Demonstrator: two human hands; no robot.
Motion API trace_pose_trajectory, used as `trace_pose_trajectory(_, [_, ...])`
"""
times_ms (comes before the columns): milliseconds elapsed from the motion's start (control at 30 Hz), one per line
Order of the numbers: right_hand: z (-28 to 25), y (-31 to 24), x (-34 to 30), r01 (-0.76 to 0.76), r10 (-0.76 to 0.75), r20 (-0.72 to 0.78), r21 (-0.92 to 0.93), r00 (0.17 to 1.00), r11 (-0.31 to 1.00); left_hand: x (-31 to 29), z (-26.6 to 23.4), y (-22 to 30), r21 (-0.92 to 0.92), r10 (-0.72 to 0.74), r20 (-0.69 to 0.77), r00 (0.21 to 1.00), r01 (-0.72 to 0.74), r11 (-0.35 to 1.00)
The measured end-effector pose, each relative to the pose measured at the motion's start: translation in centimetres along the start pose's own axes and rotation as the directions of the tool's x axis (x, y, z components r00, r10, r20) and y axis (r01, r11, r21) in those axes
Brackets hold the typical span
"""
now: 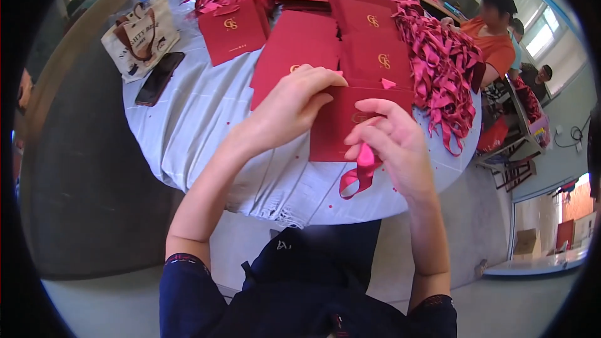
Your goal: The person attaches ribbon handles to gift bags by threading ribbons through the bag openings and folding them by hand.
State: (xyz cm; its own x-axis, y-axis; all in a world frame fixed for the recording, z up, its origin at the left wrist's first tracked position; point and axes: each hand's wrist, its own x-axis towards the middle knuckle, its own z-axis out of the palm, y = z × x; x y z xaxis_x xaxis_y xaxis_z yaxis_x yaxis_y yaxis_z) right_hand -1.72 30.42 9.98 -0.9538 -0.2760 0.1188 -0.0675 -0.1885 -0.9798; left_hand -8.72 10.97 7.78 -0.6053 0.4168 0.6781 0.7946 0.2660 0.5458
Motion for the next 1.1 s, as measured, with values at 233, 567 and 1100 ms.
trace_pose_trajectory(233, [0.2, 2.0, -0.4, -0.003, -0.016, -0.109, -0.169, 0.994, 0.986, 1.0, -1.5, 1.4, -0.146, -0.168, 0.248, 0.954, 0.208, 0.967])
trace_pose_trajectory(567, [1.2, 2.4, -0.7, 0.077, -0.200, -0.279, -0.398, 0.939, 0.914, 1.3, -0.6, 1.8, -0.297, -0.161, 0.245, 0.956, 0.232, 0.926])
trace_pose_trajectory(1100, [0.0, 2.6, -1.1, 0.091, -0.335, -0.292, -0.617, 0.896, 0.782, 1.5, 0.8, 4.0, -0.104, -0.080, 0.231, 0.970, 0.107, 0.989])
